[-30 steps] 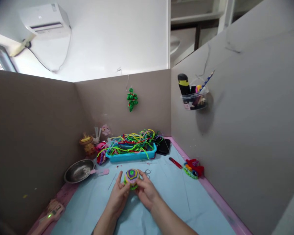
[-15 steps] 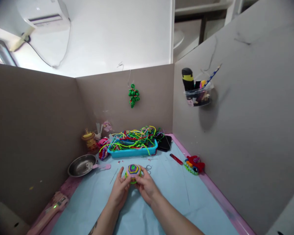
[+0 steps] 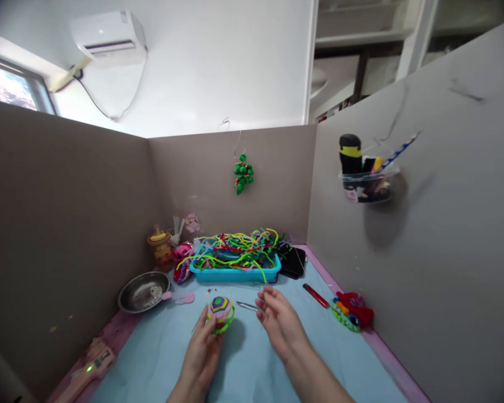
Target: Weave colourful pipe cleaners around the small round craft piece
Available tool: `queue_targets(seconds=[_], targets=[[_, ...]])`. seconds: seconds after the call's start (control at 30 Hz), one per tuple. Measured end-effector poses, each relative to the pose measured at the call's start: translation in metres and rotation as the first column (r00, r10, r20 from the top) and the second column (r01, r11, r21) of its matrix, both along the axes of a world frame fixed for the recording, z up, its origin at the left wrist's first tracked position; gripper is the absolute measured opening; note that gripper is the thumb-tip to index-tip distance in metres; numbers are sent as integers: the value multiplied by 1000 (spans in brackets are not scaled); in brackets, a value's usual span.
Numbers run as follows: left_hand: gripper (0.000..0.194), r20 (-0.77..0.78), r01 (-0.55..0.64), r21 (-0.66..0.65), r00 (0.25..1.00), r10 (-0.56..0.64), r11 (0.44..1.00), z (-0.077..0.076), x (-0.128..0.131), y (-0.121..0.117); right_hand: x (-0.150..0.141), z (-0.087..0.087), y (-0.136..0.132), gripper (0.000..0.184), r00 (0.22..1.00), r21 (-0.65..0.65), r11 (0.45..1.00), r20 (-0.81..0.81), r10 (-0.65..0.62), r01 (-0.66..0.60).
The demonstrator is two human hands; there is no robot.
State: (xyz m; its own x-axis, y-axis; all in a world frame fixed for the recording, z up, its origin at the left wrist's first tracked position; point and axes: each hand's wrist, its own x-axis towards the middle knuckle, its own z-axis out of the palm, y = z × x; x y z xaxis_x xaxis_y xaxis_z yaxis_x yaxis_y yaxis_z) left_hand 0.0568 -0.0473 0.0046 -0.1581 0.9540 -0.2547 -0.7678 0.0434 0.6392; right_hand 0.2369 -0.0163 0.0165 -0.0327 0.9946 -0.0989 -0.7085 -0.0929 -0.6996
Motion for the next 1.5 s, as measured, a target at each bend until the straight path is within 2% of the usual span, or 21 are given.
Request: queue_targets(seconds=[0.07,0.1,0.13,0.17,0.2,0.27,0.3,0.4,0.43,0.47,0.53,0.63,0.87,1.0,1.13,1.23,1.37,1.43,1.5], targets=[[57,30,-12,-33,999,13,999,0,1,1,3,17,17,22,979,76,995,187,-79,66],[55,39,-16,-51,999,18,999,0,1,1,3,24,28,20,934,126,988,333,-125,87],[54,46,-16,-66,999,19,998,0,1,0,2,28,41,17,842,186,978,510,-176,92],[52,50,-14,-77,999,18,997,1,1,0,1,31,53,14,690,274,960,683,-239,61],[52,54,-12,-82,998,17,997,1,1,-1,0,32,66,13,503,372,928,803,-321,-2],[51,63,-9,-81,998,14,997,2,1,-2,-2,30,89,6,408,421,907,833,-373,-29],[52,67,-5,-82,998,11,997,3,1,-3,-3,27,99,8,326,451,891,852,-410,-59],[55,74,6,-97,997,1,995,5,1,-5,-4,20,118,16,-21,476,849,870,-493,-229],[55,77,12,-105,997,-4,994,6,2,-6,-4,19,121,14,-92,460,839,859,-503,-290],[56,80,18,-112,997,-9,994,6,2,-6,-3,19,124,11,-120,443,831,855,-504,-337],[58,85,29,-123,996,-19,992,7,3,-8,-2,22,129,8,-104,429,812,858,-504,-397],[62,90,49,-121,995,-38,991,10,4,-11,5,33,140,8,6,453,806,873,-488,-381],[65,91,79,-56,993,-73,995,16,4,-18,30,58,177,10,344,420,902,866,-364,-101],[66,108,88,-57,991,-82,995,18,2,-20,36,64,186,8,568,361,932,760,-317,36],[68,124,81,-73,990,-71,994,19,0,-19,37,76,186,4,733,324,937,606,-309,127],[71,141,74,-73,988,-63,995,16,1,-17,39,88,187,4,808,327,926,483,-336,190],[80,158,80,-60,985,-70,995,7,1,-15,40,110,190,7,848,368,881,323,-421,297],[87,167,88,-53,983,-78,995,0,1,-12,38,123,191,9,850,410,844,245,-467,345],[96,185,104,-40,978,-95,994,-7,0,-9,32,138,192,8,844,495,780,155,-513,383]])
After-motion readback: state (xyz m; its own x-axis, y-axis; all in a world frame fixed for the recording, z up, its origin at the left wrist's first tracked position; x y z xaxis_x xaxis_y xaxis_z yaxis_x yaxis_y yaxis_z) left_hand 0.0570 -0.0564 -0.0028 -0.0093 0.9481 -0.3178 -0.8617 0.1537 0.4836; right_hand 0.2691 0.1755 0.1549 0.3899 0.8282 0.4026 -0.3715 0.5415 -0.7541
